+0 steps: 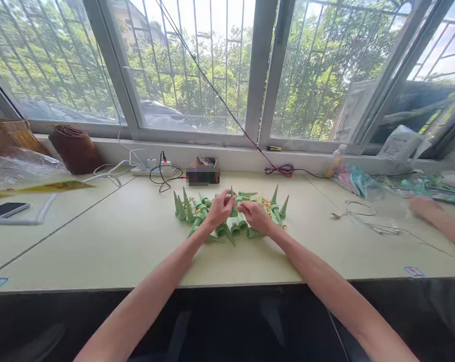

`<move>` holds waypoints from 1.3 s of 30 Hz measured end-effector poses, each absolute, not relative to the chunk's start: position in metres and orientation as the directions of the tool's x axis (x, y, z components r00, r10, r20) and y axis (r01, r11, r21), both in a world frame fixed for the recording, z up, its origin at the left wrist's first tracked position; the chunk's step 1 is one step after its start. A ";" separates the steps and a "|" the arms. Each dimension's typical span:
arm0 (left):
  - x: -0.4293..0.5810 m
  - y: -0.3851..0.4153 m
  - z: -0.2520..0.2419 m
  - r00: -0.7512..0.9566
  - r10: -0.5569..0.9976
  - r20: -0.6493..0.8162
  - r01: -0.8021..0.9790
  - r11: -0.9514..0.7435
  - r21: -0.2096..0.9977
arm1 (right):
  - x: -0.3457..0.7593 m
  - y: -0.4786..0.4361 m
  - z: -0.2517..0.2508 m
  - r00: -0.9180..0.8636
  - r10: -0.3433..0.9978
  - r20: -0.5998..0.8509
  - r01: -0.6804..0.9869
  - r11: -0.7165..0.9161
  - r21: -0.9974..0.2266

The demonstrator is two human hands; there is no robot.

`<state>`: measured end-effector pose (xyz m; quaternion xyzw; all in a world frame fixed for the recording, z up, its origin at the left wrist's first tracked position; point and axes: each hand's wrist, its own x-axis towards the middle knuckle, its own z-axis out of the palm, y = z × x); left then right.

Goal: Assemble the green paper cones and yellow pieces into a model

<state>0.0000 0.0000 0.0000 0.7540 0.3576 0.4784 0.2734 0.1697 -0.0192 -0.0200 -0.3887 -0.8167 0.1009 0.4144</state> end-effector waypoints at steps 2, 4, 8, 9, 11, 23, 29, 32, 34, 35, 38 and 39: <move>0.001 -0.001 -0.001 0.286 0.797 0.532 0.272 -0.600 0.752 | 0.169 -0.022 -0.020 -0.349 0.730 0.587 0.566 0.664 -0.488; 0.002 -0.002 -0.002 0.288 0.796 0.533 0.267 -0.601 0.754 | 0.169 -0.025 -0.019 -0.342 0.744 0.574 0.584 0.647 -0.490; 0.003 -0.003 -0.001 0.304 0.799 0.518 0.252 -0.592 0.765 | 0.169 -0.026 -0.018 -0.320 0.775 0.545 0.623 0.605 -0.496; 0.003 -0.004 0.000 0.309 0.800 0.514 0.246 -0.590 0.769 | 0.169 -0.026 -0.017 -0.317 0.779 0.541 0.621 0.601 -0.503; 0.004 -0.004 0.001 0.310 0.803 0.509 0.237 -0.584 0.777 | 0.168 -0.026 -0.017 -0.309 0.783 0.540 0.605 0.600 -0.523; 0.000 0.005 0.003 0.176 0.898 0.403 0.191 -0.433 0.881 | 0.163 -0.032 -0.011 -0.283 0.738 0.613 0.435 0.668 -0.604; 0.000 0.003 0.006 0.199 0.916 0.347 0.130 -0.376 0.917 | 0.164 -0.028 -0.014 -0.280 0.719 0.636 0.426 0.687 -0.588; 0.000 0.001 0.007 0.206 0.910 0.360 0.144 -0.392 0.908 | 0.165 -0.028 -0.016 -0.271 0.717 0.642 0.438 0.686 -0.581; 0.000 0.000 0.007 0.218 0.899 0.379 0.160 -0.416 0.895 | 0.165 -0.028 -0.016 -0.262 0.722 0.641 0.448 0.679 -0.582; 0.000 -0.001 0.006 0.229 0.893 0.388 0.168 -0.428 0.888 | 0.165 -0.028 -0.016 -0.257 0.725 0.638 0.455 0.674 -0.582; 0.001 -0.001 0.004 0.267 0.869 0.416 0.178 -0.468 0.865 | 0.166 -0.027 -0.017 -0.241 0.740 0.628 0.486 0.653 -0.581; 0.002 -0.002 0.003 0.279 0.861 0.425 0.179 -0.481 0.858 | 0.166 -0.027 -0.017 -0.235 0.745 0.624 0.499 0.643 -0.580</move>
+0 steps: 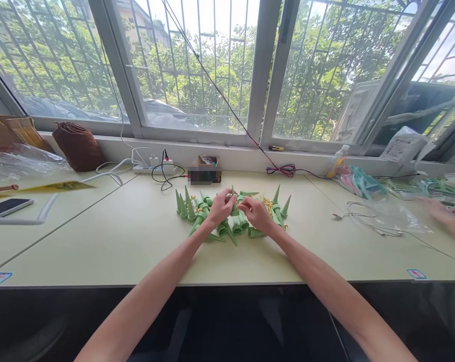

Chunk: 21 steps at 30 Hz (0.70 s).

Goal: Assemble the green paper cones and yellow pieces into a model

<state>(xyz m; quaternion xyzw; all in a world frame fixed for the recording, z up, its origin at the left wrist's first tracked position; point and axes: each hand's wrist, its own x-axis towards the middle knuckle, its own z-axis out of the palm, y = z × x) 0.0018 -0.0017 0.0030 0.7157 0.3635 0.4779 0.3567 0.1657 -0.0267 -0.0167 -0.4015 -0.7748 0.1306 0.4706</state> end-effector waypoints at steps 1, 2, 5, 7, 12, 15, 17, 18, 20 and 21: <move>0.002 -0.002 0.003 0.290 0.854 0.432 0.180 -0.492 0.852 | 0.166 -0.027 -0.017 -0.227 0.750 0.621 0.514 0.634 -0.578; 0.003 -0.003 0.003 0.299 0.848 0.437 0.181 -0.500 0.847 | 0.166 -0.026 -0.017 -0.221 0.754 0.618 0.528 0.625 -0.574; 0.004 -0.006 0.004 0.318 0.842 0.436 0.183 -0.506 0.843 | 0.166 -0.027 -0.016 -0.212 0.763 0.610 0.563 0.606 -0.562; 0.004 -0.008 0.006 0.326 0.841 0.432 0.183 -0.504 0.844 | 0.166 -0.028 -0.015 -0.213 0.764 0.608 0.572 0.603 -0.557; 0.005 -0.010 0.008 0.335 0.838 0.430 0.179 -0.505 0.844 | 0.165 -0.029 -0.014 -0.212 0.768 0.604 0.584 0.595 -0.552; 0.004 -0.007 0.006 0.346 0.834 0.429 0.180 -0.508 0.842 | 0.164 -0.029 -0.014 -0.209 0.771 0.602 0.590 0.590 -0.551; 0.003 -0.004 0.004 0.354 0.829 0.433 0.183 -0.515 0.837 | 0.164 -0.030 -0.014 -0.220 0.773 0.595 0.578 0.594 -0.559; 0.003 -0.003 0.003 0.358 0.827 0.434 0.184 -0.518 0.835 | 0.164 -0.031 -0.013 -0.226 0.775 0.590 0.569 0.597 -0.566; 0.002 -0.001 0.001 0.362 0.825 0.435 0.191 -0.522 0.831 | 0.164 -0.032 -0.012 -0.237 0.778 0.582 0.552 0.600 -0.578; 0.002 0.000 0.001 0.364 0.824 0.435 0.197 -0.524 0.828 | 0.164 -0.033 -0.012 -0.237 0.779 0.581 0.547 0.601 -0.582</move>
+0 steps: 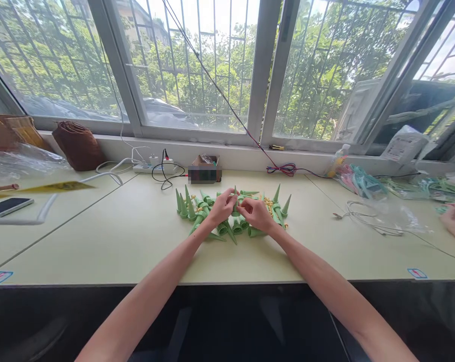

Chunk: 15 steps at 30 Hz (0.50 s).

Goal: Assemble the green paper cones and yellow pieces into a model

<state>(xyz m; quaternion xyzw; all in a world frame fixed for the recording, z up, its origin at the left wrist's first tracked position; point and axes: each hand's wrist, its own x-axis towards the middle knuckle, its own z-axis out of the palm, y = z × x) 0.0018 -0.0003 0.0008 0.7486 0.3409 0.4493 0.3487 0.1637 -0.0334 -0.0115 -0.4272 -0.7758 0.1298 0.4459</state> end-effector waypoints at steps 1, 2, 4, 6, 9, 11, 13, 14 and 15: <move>0.002 0.000 0.000 0.366 0.822 0.436 0.204 -0.528 0.824 | 0.163 -0.034 -0.011 -0.235 0.779 0.582 0.544 0.602 -0.585; 0.002 0.000 0.000 0.369 0.820 0.438 0.210 -0.533 0.820 | 0.163 -0.035 -0.010 -0.234 0.778 0.583 0.541 0.602 -0.587; 0.002 0.000 0.001 0.377 0.815 0.441 0.221 -0.541 0.811 | 0.163 -0.037 -0.009 -0.229 0.778 0.586 0.540 0.602 -0.588; 0.003 -0.001 0.001 0.385 0.808 0.445 0.220 -0.549 0.806 | 0.162 -0.038 -0.008 -0.227 0.776 0.588 0.548 0.601 -0.582; 0.004 -0.002 0.001 0.395 0.798 0.456 0.213 -0.562 0.799 | 0.161 -0.038 -0.009 -0.226 0.772 0.594 0.566 0.601 -0.565; 0.004 -0.003 0.001 0.408 0.789 0.460 0.211 -0.571 0.793 | 0.160 -0.038 -0.010 -0.224 0.768 0.600 0.576 0.601 -0.554; 0.005 -0.005 0.002 0.424 0.779 0.463 0.218 -0.583 0.782 | 0.159 -0.038 -0.011 -0.218 0.764 0.607 0.585 0.600 -0.545; 0.005 -0.006 0.002 0.431 0.774 0.464 0.225 -0.591 0.775 | 0.158 -0.038 -0.012 -0.214 0.762 0.611 0.591 0.599 -0.540; 0.005 -0.007 0.003 0.436 0.769 0.467 0.236 -0.598 0.766 | 0.157 -0.038 -0.012 -0.209 0.762 0.614 0.597 0.596 -0.537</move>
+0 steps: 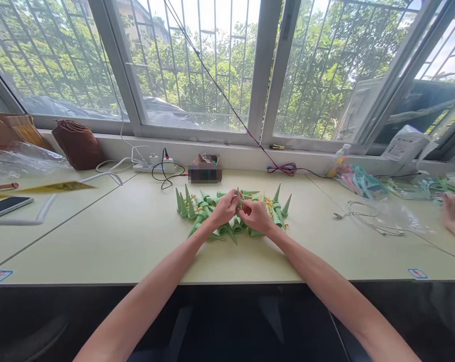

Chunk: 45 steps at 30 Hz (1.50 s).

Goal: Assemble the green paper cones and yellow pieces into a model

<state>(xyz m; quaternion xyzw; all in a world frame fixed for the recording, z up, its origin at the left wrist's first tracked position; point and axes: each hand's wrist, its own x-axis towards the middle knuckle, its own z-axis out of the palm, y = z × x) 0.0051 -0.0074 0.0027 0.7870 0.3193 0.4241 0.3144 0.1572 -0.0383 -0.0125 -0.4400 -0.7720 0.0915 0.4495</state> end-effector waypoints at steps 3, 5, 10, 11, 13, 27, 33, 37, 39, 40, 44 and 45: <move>0.006 -0.011 0.004 0.441 0.761 0.476 0.276 -0.619 0.735 | 0.155 -0.039 -0.014 -0.191 0.766 0.613 0.613 0.581 -0.535; 0.007 -0.012 0.005 0.441 0.755 0.486 0.291 -0.632 0.718 | 0.154 -0.039 -0.014 -0.178 0.774 0.608 0.619 0.568 -0.543; 0.007 -0.010 0.002 0.447 0.743 0.499 0.296 -0.649 0.701 | 0.153 -0.038 -0.015 -0.160 0.778 0.608 0.617 0.560 -0.554; 0.007 -0.010 0.002 0.449 0.742 0.498 0.295 -0.649 0.701 | 0.153 -0.038 -0.015 -0.160 0.775 0.611 0.615 0.562 -0.553; 0.007 -0.009 0.001 0.449 0.742 0.498 0.297 -0.650 0.700 | 0.153 -0.038 -0.015 -0.165 0.772 0.614 0.612 0.568 -0.550; 0.008 -0.009 0.000 0.440 0.747 0.498 0.287 -0.642 0.711 | 0.154 -0.036 -0.017 -0.172 0.773 0.610 0.601 0.573 -0.557; 0.008 -0.008 0.001 0.389 0.766 0.512 0.325 -0.634 0.702 | 0.155 -0.036 -0.016 -0.207 0.770 0.604 0.637 0.574 -0.514; 0.008 -0.007 0.003 0.318 0.795 0.517 0.333 -0.604 0.724 | 0.161 -0.036 -0.011 -0.199 0.778 0.595 0.671 0.551 -0.496; 0.008 -0.006 0.003 0.278 0.807 0.520 0.332 -0.589 0.737 | 0.168 -0.034 -0.007 -0.185 0.762 0.620 0.706 0.542 -0.456; 0.008 -0.006 0.004 0.262 0.812 0.522 0.329 -0.584 0.742 | 0.173 -0.032 -0.005 -0.170 0.751 0.638 0.730 0.532 -0.430; 0.008 -0.006 0.003 0.262 0.805 0.532 0.304 -0.592 0.746 | 0.192 -0.025 0.002 -0.068 0.708 0.703 0.823 0.438 -0.362; 0.008 -0.006 0.002 0.281 0.797 0.535 0.304 -0.602 0.738 | 0.196 -0.023 0.002 -0.046 0.706 0.707 0.837 0.413 -0.358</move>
